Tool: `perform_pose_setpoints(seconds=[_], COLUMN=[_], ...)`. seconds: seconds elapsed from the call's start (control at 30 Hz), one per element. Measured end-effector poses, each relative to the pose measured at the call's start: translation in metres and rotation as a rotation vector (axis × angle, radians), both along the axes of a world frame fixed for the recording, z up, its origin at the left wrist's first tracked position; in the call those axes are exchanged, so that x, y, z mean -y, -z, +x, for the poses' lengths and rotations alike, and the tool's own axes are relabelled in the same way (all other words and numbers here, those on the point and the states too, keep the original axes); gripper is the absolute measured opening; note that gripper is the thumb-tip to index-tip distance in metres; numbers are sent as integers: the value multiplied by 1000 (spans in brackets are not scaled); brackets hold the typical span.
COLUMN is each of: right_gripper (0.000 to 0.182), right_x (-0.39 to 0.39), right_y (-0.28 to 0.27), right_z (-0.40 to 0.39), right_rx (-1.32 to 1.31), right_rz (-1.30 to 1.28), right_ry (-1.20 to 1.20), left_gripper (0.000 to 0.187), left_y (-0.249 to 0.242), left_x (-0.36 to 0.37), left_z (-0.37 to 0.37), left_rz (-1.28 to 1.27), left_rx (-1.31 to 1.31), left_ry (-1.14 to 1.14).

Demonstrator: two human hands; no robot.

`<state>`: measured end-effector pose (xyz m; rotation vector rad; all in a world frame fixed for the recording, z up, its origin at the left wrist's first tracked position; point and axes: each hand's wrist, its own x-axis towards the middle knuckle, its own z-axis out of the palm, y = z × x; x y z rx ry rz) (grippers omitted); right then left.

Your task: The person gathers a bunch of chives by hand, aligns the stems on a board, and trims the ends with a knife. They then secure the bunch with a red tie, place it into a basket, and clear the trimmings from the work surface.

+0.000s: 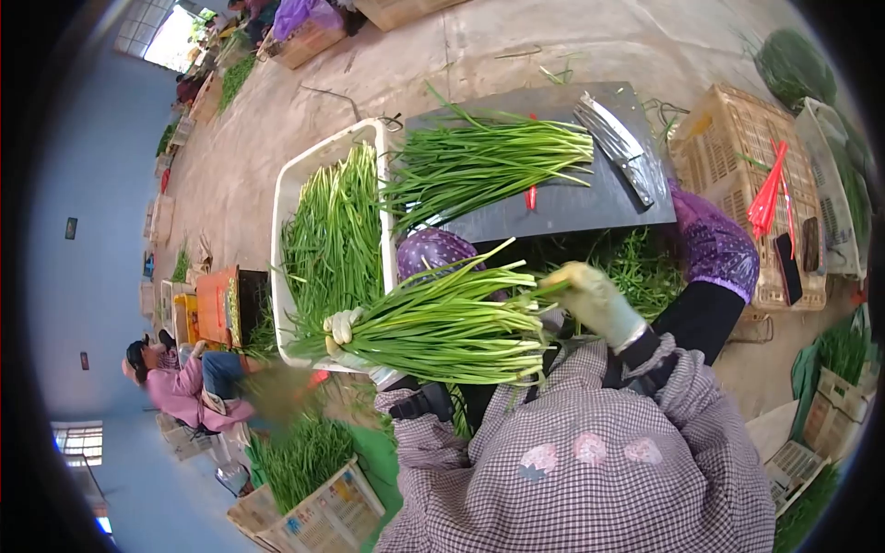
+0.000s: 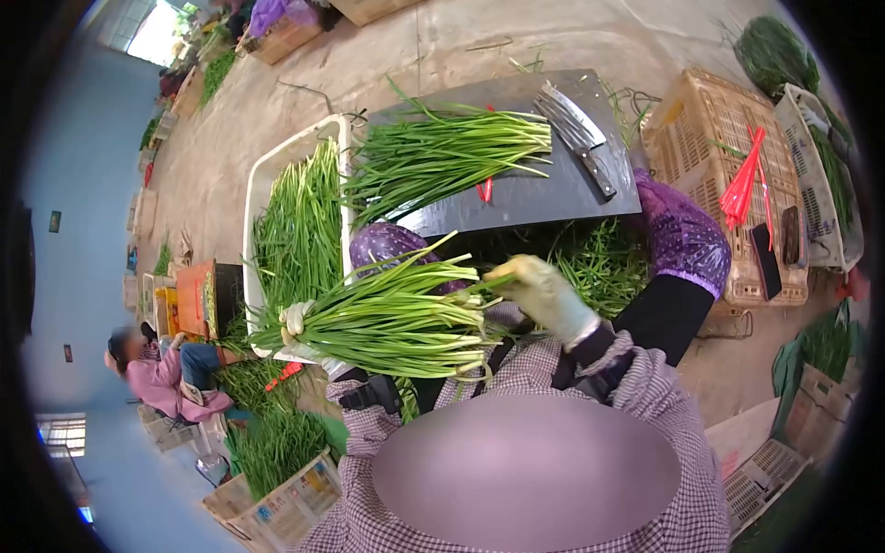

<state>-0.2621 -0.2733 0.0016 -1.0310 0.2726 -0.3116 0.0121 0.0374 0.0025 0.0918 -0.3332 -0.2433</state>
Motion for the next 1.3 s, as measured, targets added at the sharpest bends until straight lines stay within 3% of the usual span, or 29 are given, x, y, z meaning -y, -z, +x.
perform_pose_setpoints(seconds=[0.07,0.13,0.17,0.2,0.27,0.33,0.47,0.53,0.6,0.67,0.7,0.73,0.87,0.93,1.0,1.07,1.1,1.13,1.2,1.3], right_gripper=[29,35,36,34,30,25,16,17,17,11,14,14,12,13,16,16,20,24,24,22], right_x=[55,62,49,46,22,-5,-32,-33,-34,-31,-30,-23,12,42,67,70,59,45,17,-27], right_y=[63,40,24,33,-21,-40,-34,-48,-70,-97,-98,-102,-142,-117,-80,-39,-29,-39,-51,-42], right_z=[-48,-53,-56,-52,-19,4,45,55,61,64,68,65,31,-2,-33,-70,-76,-65,-26,16], right_rx=[-448,-1158,-1043,-659,-307,-156,-22,-234,-284,-149,172,171,-53,-86,-156,-738,-730,-415,-57,-95], right_rz=[-268,-1282,-1594,-1612,-926,-997,-1247,-1725,-1826,-1684,-1485,-1487,-427,-438,-926,-1274,-1599,-1439,-1341,-1324], right_ry=[7,-420,-190,102,21,-30,86,-43,-4,62,223,222,393,284,-104,-603,-461,-193,-24,-9], left_gripper=[15,17,15,15,14,13,15,16,11,14,15,15,17,19,18,17,15,15,18,19], left_y=[7,2,-1,-5,-10,-15,-21,-38,-57,-63,-65,-66,-66,-59,-51,-46,-45,-45,-45,-55], left_x=[-16,-9,-5,-3,2,5,3,9,16,21,23,24,24,19,13,14,15,17,20,30], left_z=[4,1,0,-1,-5,-5,-4,-11,-21,-25,-25,-24,-28,-28,-23,-24,-24,-24,-26,-29], left_rz=[10,-40,-50,-49,-46,-57,10,12,121,119,122,124,170,169,147,157,164,166,141,178], left_rx=[16,4,15,12,-25,-31,34,58,36,34,64,95,64,-116,-171,-215,-216,-220,-199,-148], left_ry=[-2,-29,-33,-31,-8,5,41,37,8,-1,23,46,-9,-43,-59,-103,-110,-102,-45,-53])
